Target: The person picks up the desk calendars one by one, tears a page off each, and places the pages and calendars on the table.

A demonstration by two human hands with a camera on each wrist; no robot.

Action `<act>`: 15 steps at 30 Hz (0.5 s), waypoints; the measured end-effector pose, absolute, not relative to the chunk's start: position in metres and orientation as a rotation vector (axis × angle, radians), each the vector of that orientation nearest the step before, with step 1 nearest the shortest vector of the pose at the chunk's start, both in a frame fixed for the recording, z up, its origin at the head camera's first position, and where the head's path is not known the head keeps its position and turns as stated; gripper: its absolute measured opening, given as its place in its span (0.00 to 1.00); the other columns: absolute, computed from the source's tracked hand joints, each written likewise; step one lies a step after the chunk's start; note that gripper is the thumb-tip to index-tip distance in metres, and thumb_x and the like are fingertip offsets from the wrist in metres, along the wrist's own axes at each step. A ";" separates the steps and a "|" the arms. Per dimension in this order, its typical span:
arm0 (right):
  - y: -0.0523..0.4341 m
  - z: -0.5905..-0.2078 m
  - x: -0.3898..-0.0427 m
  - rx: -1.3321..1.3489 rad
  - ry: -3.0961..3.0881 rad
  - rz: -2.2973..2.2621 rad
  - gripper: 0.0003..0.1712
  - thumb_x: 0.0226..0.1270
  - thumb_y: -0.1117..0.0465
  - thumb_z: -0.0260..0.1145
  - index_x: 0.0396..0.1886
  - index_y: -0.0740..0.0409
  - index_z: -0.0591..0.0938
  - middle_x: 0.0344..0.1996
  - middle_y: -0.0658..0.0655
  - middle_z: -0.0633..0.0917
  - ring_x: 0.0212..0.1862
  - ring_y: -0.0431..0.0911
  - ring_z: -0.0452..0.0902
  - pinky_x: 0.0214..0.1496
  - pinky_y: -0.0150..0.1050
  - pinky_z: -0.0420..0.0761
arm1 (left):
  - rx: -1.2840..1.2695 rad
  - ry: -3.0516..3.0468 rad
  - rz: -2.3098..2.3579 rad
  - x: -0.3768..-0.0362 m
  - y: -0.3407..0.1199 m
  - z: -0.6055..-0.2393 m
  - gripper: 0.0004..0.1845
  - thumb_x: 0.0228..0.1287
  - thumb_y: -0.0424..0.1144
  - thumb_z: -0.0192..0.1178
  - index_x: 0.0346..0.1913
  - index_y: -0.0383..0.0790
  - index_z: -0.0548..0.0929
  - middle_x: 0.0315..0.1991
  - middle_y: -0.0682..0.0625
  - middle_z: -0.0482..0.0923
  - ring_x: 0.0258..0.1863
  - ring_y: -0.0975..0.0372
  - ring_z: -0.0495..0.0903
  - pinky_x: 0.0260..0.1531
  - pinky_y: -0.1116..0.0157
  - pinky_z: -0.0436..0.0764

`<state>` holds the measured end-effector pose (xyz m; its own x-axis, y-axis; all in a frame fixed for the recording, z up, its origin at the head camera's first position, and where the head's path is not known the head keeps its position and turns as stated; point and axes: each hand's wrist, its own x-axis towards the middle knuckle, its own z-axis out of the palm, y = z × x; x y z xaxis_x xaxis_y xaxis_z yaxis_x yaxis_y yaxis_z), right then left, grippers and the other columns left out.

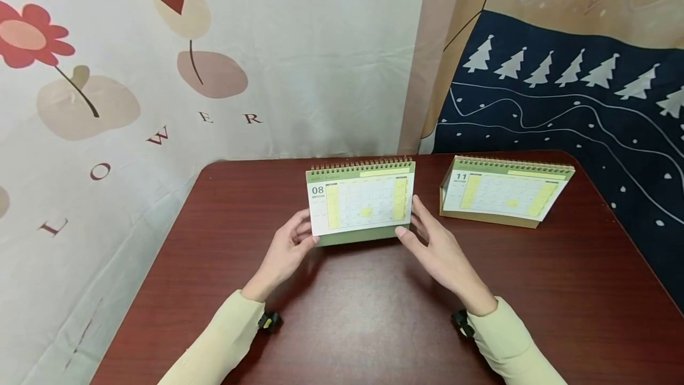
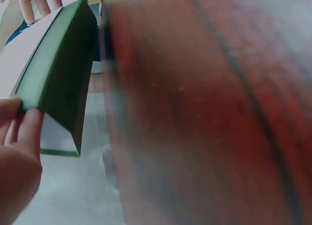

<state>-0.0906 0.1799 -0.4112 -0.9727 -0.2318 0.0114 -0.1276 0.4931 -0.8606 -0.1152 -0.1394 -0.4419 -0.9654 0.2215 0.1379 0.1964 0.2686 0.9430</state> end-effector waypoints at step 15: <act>0.180 -0.397 -0.087 -0.356 2.725 -1.520 0.44 0.80 0.48 0.61 0.85 0.55 0.52 0.78 0.65 0.65 0.74 0.61 0.66 0.68 0.55 0.71 | 0.448 2.152 2.013 -0.107 -0.138 -0.425 0.24 0.67 0.18 0.57 0.66 0.26 0.73 0.56 0.30 0.82 0.49 0.56 0.86 0.48 0.66 0.85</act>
<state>-0.0872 0.1803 -0.3970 -0.9742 -0.1975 0.1089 -0.1964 0.5057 -0.8400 -0.1075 -0.1380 -0.4253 -0.9421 0.3241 0.0862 0.1076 0.0485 0.9930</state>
